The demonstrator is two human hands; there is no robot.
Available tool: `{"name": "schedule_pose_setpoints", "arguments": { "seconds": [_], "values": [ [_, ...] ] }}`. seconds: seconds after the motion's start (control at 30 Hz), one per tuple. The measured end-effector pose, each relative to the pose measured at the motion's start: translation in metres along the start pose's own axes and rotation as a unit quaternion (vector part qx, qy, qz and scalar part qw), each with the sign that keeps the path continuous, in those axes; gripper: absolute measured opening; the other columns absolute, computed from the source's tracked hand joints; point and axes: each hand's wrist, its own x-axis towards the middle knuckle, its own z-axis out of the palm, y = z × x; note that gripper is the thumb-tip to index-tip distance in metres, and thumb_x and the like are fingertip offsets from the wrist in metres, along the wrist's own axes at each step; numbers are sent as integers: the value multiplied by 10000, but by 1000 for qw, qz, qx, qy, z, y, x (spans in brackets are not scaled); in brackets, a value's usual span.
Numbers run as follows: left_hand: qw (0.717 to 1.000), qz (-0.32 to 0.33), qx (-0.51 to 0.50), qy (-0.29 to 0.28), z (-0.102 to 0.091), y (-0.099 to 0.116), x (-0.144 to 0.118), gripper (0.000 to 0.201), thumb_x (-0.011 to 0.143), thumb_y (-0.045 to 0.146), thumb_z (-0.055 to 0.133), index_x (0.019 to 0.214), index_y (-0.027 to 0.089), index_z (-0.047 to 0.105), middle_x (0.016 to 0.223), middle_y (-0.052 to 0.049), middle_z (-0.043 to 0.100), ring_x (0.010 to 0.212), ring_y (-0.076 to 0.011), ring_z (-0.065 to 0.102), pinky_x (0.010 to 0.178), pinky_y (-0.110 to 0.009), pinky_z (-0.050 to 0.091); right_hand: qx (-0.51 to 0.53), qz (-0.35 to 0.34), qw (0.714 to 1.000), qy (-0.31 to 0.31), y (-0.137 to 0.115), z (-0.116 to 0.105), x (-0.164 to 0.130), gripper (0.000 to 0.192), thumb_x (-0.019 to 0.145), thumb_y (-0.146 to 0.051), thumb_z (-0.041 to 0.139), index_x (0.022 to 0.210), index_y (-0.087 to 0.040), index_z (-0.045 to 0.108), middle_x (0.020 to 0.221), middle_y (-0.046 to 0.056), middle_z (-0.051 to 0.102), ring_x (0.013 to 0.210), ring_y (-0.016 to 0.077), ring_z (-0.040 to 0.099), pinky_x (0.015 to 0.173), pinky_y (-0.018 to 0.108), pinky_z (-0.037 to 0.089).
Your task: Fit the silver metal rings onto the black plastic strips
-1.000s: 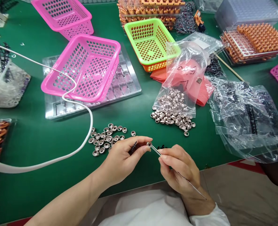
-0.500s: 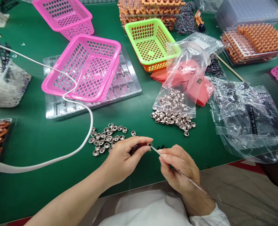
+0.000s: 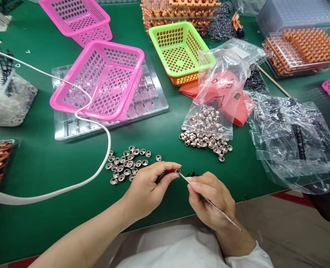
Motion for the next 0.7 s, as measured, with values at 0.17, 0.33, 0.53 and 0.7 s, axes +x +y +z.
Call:
{"name": "schedule_pose_setpoints", "arguments": {
  "seconds": [0.17,0.33,0.53,0.7],
  "values": [
    [1000,1,-4,17,4,-1,-1,164,950,199,590,1033,187,731,929,-32,802,828,-163,753,772,-241,584,-4,-4,1000,-7,0,1,-2,345,864,-28,628,1171,-182,595,954,95,759,768,168,715,624,301,582],
    [999,-30,-20,20,6,-1,-1,162,947,219,597,1019,187,739,942,-30,801,845,-161,750,774,-231,581,-17,-35,999,-14,0,1,-4,329,858,-22,622,1163,-144,610,964,129,750,749,182,688,587,314,561],
    [996,-75,-48,-16,4,-1,3,185,931,265,609,1025,184,746,947,-46,807,857,-190,753,802,-274,586,-15,-29,999,-11,2,3,-2,325,869,-38,613,1167,-170,601,922,98,747,718,167,675,580,305,560],
    [987,-103,-110,-58,1,0,6,202,923,314,616,1016,195,750,886,-36,802,812,-194,753,757,-275,587,1,-4,1000,25,-1,0,2,324,849,-26,619,1123,-198,600,897,71,748,695,156,684,573,297,560]
  ]
}}
